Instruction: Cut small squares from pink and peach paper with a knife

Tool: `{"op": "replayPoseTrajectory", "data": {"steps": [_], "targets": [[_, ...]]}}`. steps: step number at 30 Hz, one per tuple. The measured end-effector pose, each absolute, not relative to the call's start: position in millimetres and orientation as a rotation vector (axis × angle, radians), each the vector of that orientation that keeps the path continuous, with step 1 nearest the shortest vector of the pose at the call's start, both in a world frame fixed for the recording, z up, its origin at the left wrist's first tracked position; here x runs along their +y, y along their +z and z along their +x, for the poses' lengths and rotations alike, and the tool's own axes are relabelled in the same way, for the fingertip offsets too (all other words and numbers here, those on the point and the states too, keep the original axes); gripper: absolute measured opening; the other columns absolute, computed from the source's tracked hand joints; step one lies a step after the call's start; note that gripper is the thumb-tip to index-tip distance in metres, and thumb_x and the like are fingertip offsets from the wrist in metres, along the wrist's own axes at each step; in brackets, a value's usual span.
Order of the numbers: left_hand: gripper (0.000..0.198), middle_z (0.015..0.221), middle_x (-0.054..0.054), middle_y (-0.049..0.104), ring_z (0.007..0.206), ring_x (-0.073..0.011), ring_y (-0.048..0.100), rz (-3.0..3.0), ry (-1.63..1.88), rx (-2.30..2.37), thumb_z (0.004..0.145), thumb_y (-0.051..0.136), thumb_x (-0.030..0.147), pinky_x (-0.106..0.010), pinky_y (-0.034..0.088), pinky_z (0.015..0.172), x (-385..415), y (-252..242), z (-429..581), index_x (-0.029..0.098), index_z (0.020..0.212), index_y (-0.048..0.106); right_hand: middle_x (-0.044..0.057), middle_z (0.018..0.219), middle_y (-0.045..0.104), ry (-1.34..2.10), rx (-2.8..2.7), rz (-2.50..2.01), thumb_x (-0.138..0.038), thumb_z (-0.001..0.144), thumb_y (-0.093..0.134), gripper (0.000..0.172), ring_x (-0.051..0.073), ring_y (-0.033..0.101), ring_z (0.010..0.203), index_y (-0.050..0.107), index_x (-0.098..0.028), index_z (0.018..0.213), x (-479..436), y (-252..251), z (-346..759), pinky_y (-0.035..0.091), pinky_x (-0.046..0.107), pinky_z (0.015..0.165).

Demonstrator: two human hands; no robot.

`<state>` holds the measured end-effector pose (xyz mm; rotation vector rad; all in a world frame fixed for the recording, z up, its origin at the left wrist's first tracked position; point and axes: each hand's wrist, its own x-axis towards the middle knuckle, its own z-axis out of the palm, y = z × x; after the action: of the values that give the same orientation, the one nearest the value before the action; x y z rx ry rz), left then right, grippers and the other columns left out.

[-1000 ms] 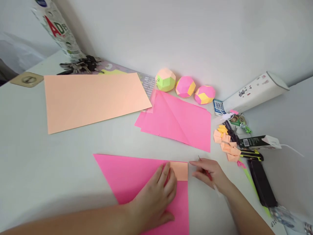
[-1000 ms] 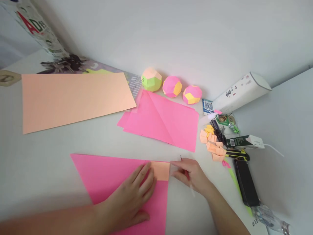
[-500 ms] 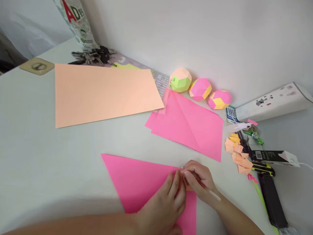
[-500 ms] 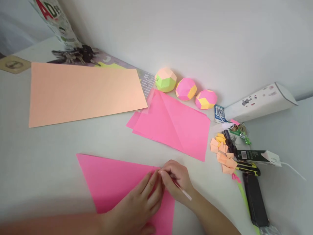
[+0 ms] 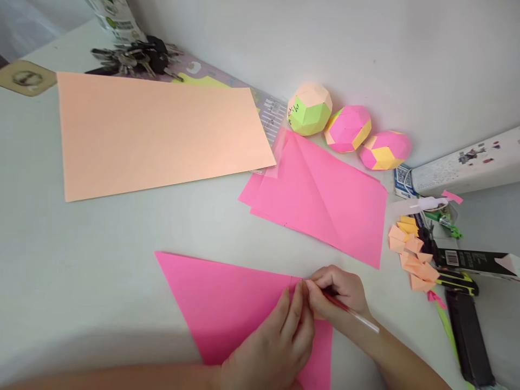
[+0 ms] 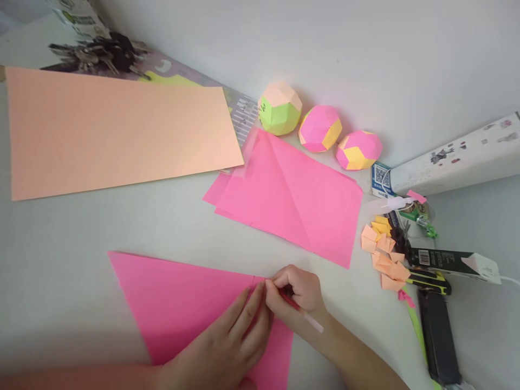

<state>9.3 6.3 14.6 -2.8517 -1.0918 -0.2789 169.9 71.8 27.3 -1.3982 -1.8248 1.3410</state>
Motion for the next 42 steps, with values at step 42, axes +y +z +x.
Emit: {"op": "replayPoseTrajectory", "data": {"steps": [42], "targets": [[0.080, 0.123, -0.015, 0.058, 0.119, -0.0416, 0.047, -2.856, -0.304, -1.088, 0.073, 0.048, 0.074, -0.055, 0.025, 0.104, 5.2, 13.4, 11.3, 0.012, 0.121, 0.063, -0.001, 0.063, 0.060, 1.205, -1.949, -1.426, -0.028, 0.086, 0.057, 0.027, 0.009, 0.053, 0.051, 0.050, -0.020, 0.062, 72.4, 28.6, 165.8, 0.044, 0.020, 0.047]]}}
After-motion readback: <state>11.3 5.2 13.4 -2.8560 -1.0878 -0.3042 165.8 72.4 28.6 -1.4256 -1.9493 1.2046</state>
